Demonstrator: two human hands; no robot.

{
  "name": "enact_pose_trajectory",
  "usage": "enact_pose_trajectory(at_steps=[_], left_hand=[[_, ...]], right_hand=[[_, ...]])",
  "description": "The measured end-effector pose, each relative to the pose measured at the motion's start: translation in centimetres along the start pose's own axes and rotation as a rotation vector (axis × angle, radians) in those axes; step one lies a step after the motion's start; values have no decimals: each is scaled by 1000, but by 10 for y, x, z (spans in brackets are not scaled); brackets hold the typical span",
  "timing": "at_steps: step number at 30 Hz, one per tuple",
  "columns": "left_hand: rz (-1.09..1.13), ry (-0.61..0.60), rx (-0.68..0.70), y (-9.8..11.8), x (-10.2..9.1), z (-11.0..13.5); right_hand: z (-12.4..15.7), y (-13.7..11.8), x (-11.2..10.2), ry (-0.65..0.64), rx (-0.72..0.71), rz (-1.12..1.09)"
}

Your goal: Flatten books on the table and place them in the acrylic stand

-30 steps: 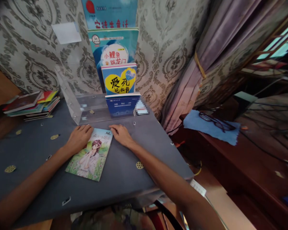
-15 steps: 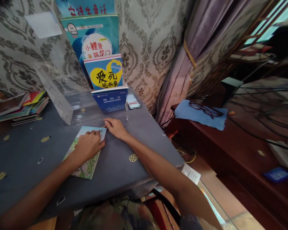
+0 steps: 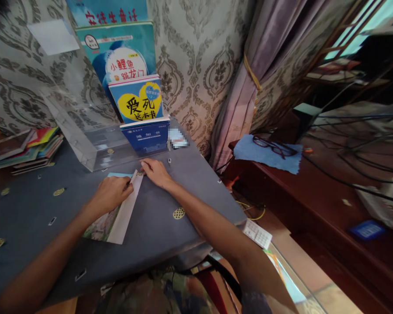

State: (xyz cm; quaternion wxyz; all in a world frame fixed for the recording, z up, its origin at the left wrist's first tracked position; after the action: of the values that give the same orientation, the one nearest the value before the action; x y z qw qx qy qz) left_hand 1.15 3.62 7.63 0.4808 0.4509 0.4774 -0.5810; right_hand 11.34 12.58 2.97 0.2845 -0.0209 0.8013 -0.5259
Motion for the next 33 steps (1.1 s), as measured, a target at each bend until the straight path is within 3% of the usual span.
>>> enact_pose_trajectory(at_steps=[14,22,27,30,33], left_hand=[[-10,-13,21,0,-3,3],[-25,13,-26,6,-1,10],[-30,36,-30,12,2,17],[4,48,-28,0,4,19],[46,82,-50,-27,11,19]], right_hand=[[0,1,-3,25,-5,-35],[7,-18,-8,62,-53,-64],[11,-28,5,-91,-114,128],[14,-33,12,-158,-127,301],[24,-40,17,-169,-99,408]])
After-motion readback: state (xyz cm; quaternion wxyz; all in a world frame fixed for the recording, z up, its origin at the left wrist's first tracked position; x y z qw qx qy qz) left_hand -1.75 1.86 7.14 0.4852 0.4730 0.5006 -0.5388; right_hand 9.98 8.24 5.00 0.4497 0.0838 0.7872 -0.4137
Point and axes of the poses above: each hand's wrist, its own z-axis away from the middle knuckle, its own x-axis out of the palm, y = z × x, the point moved 8 cm from there along -z, towards the middle knuckle, and after that the axes turned 4 degrees about -x, right-handed, at the moved point
